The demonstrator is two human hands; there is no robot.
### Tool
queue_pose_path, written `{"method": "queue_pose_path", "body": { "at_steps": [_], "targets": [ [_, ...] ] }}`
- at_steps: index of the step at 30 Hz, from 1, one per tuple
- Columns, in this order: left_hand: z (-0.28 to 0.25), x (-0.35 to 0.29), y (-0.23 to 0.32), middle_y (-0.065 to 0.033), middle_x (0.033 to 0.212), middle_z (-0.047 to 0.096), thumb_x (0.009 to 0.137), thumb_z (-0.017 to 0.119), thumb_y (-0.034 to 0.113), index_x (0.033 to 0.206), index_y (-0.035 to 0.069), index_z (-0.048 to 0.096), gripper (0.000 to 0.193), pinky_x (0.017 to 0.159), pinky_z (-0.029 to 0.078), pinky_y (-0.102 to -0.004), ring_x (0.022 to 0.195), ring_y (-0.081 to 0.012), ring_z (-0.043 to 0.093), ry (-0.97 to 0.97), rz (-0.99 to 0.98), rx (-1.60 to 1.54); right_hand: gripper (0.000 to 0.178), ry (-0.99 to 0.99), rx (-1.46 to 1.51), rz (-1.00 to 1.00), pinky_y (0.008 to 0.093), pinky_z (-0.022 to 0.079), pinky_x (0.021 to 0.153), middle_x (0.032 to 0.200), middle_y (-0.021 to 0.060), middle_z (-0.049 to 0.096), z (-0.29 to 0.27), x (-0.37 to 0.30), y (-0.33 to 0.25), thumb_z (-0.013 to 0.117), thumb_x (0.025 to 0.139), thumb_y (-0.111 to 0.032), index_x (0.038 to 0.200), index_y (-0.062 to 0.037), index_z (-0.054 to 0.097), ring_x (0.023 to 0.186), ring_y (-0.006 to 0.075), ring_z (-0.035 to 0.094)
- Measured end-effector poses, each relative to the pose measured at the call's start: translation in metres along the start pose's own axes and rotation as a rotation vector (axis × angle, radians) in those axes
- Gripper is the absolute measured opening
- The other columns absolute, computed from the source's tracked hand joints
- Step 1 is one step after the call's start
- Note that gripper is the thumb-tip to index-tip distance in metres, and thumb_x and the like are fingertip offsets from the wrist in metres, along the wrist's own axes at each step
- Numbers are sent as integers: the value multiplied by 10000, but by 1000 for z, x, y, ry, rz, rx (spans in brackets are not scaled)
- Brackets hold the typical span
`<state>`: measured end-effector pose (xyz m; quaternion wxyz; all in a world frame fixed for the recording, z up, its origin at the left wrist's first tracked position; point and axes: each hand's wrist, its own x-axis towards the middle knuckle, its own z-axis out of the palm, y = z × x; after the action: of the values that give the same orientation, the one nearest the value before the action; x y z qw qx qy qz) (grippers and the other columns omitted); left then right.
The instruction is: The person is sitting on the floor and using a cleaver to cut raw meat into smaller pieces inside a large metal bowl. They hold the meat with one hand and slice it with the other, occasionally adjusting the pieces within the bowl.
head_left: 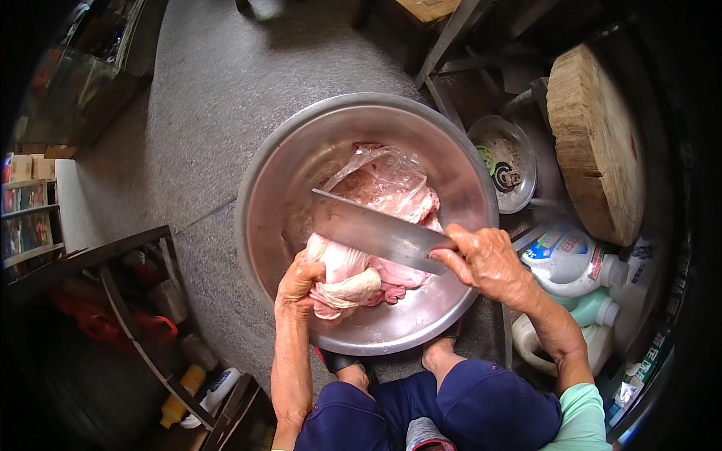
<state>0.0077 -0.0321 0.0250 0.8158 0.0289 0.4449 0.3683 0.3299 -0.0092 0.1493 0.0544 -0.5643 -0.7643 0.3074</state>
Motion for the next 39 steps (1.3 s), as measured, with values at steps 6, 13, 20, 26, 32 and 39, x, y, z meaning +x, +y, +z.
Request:
{"method": "queue_pose_path", "body": {
  "at_steps": [6,13,20,26,32,39],
  "targets": [
    [-1,-8,3,-130,1027,716,679,591,-69,1220,-107,612,543,751,596,-302,826,-181,702,-115,21,-63,294,68,-148,173,495,506,575,655,182,641,-13,6,42,703,931,-271,842,-40,545,639,412,648],
    [3,5,-1,-168,1199,683,721,654,-33,1335,-83,546,625,968,559,-396,1057,-254,686,-110,126,-192,325,103,75,200,496,495,586,654,185,640,-25,2,15,699,942,-297,835,-28,550,645,417,647],
    [1,18,-13,-175,1137,711,830,627,9,1149,-49,659,325,1020,522,-472,1079,-295,682,-168,-1,-534,289,19,-57,118,501,489,536,569,167,591,-1,-4,2,700,941,-302,871,-64,551,574,394,633],
    [12,24,-18,-155,1133,709,841,690,29,1211,-5,635,375,1005,544,-461,1057,-300,691,-66,-21,-387,284,-45,-71,130,495,489,551,578,160,602,-4,-1,-6,690,946,-309,879,-65,560,587,389,640],
    [25,22,-6,-107,1139,682,796,696,26,1296,5,573,516,965,554,-383,1035,-240,682,32,169,-57,299,-55,-71,154,491,486,557,577,159,599,-3,-7,0,687,947,-324,864,-68,556,594,388,639],
    [26,24,-11,-139,1202,671,787,627,-7,1320,-18,571,537,988,549,-377,1084,-249,674,10,260,-3,320,-11,-12,171,507,483,566,580,161,596,0,-8,10,693,942,-335,848,-62,556,596,401,633]
  ]
}}
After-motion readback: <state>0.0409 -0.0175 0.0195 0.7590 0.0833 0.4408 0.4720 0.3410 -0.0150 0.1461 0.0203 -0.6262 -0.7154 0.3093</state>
